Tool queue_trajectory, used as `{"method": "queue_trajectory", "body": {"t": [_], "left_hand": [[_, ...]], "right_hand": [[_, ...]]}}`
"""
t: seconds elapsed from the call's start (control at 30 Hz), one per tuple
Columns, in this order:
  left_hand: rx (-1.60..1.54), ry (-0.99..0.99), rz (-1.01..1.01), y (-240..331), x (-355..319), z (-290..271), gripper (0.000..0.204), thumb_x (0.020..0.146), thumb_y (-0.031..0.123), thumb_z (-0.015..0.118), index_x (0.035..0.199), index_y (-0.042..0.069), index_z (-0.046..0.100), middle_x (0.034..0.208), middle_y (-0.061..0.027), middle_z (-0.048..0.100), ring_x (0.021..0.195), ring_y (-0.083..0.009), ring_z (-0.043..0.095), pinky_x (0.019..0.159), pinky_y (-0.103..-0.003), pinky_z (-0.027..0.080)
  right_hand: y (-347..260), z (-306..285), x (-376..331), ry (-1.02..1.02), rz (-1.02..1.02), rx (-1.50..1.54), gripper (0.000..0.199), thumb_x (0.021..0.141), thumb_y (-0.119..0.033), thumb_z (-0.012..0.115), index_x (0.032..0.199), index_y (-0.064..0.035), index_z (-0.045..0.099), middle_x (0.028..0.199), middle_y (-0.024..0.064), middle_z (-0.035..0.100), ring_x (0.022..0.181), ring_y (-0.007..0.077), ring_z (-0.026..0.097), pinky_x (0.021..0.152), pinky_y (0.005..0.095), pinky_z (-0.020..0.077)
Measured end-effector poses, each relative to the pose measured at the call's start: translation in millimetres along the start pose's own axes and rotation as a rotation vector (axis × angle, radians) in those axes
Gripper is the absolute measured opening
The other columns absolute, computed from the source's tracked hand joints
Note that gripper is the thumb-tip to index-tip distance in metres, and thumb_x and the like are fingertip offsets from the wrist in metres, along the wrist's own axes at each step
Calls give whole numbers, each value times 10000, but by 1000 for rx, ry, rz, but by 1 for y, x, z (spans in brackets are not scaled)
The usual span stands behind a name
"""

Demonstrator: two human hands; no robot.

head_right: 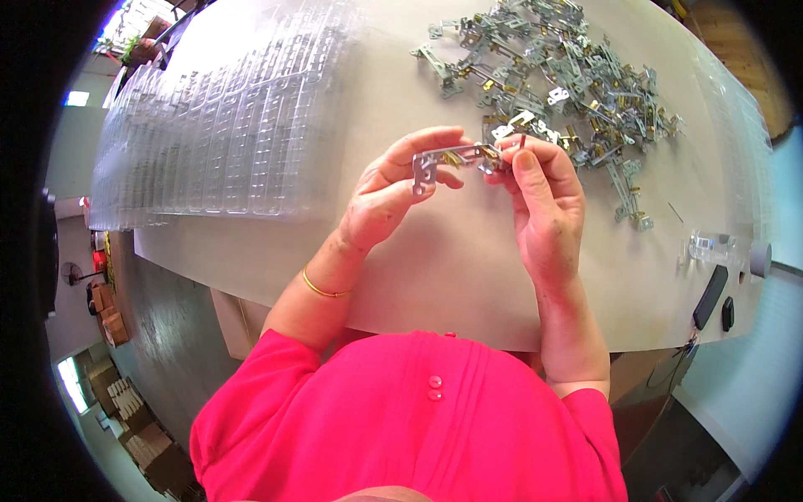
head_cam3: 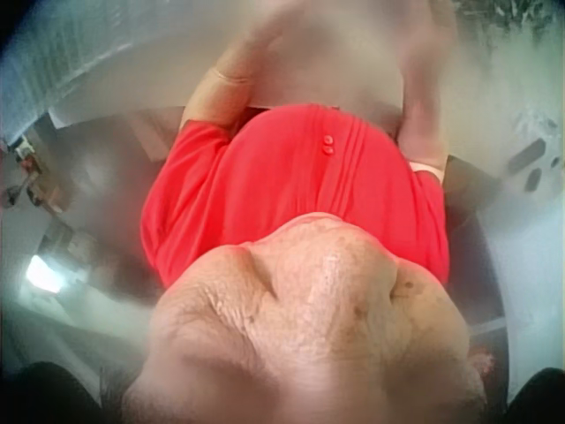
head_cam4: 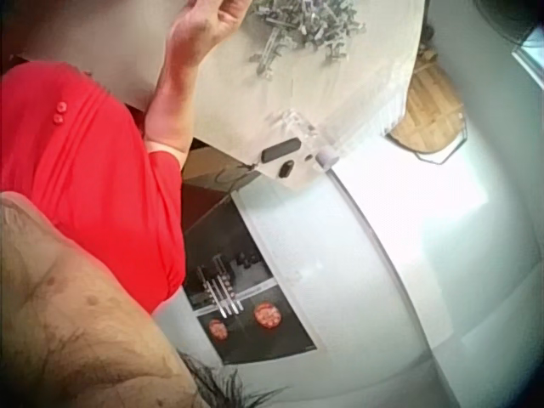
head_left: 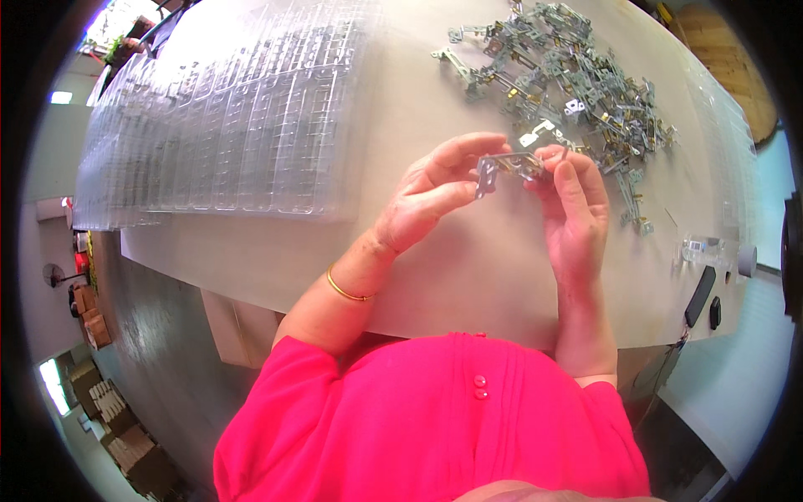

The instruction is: The person picks up a metal bracket and a pin from the table, inserts the pin into the bracket by hand, and places the assembled unit into a plastic tray. This process is repeated for additional brackets and pins.

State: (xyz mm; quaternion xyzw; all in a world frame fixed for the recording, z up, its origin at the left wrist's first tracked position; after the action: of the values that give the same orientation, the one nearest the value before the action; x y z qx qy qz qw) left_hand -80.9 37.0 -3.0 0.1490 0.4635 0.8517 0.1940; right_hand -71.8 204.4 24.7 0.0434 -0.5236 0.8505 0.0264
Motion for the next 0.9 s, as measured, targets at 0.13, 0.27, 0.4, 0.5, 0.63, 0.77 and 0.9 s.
{"method": "queue_trajectory", "body": {"t": [0.13,0.27,0.4,0.5,0.63,0.77,0.9], "left_hand": [[228,-26,150,11,2,18,518,1025,216,573,1464,-25,444,1423,-154,542,1283,-244,539,1052,-407,457],[179,-10,175,11,2,16,463,1067,299,501,1395,-27,500,1373,-158,579,1285,-250,548,1068,-418,448],[156,47,190,10,1,0,397,1084,321,456,1230,-28,575,1233,-174,648,1200,-255,602,1037,-406,463],[235,89,112,8,-2,-7,355,1089,296,439,1133,-23,588,1064,-163,667,1043,-242,654,930,-378,508],[149,120,-54,-1,-4,-3,302,1081,251,446,1064,-14,588,885,-122,640,842,-214,656,786,-340,529],[223,171,-132,-9,-5,-5,295,1081,248,452,1030,-5,593,754,-50,579,688,-157,599,661,-290,510],[367,156,-73,-5,-4,0,263,1082,227,465,1016,15,605,738,-15,567,649,-96,541,609,-246,461]], "right_hand": [[10,-3,-1,14,67,57,150,1050,-122,543,1103,-24,644,1145,83,665,978,147,653,869,320,550],[18,5,-4,-56,113,53,140,1048,-120,548,1105,-30,639,1152,84,663,979,144,649,869,311,549],[9,12,-6,1,51,-172,114,1035,-99,573,1097,-24,631,1119,71,665,942,116,634,832,284,537],[-5,16,-10,-68,-162,-385,100,1020,-87,604,1093,-23,627,1051,43,665,844,75,603,740,246,511],[3,23,-17,-81,13,-349,109,1008,-93,630,1097,-28,627,905,-13,648,714,34,546,624,204,452],[0,33,-19,-136,28,-442,94,1006,-103,637,1072,-35,637,802,-37,630,655,18,524,574,189,426],[3,31,-18,-119,32,-459,88,1007,-113,638,1050,-37,650,793,-32,628,642,18,516,561,194,421]]}}
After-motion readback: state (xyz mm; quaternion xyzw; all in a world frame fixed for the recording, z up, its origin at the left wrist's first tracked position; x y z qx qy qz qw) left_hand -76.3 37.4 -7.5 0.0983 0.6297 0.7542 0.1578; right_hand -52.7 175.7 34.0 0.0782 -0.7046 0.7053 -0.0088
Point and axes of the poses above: each hand's wrist, its own x-axis towards the middle knuckle, its own z-axis out of the palm, y = z × x, the point moved 8 cm from there along x, towards the middle knuckle
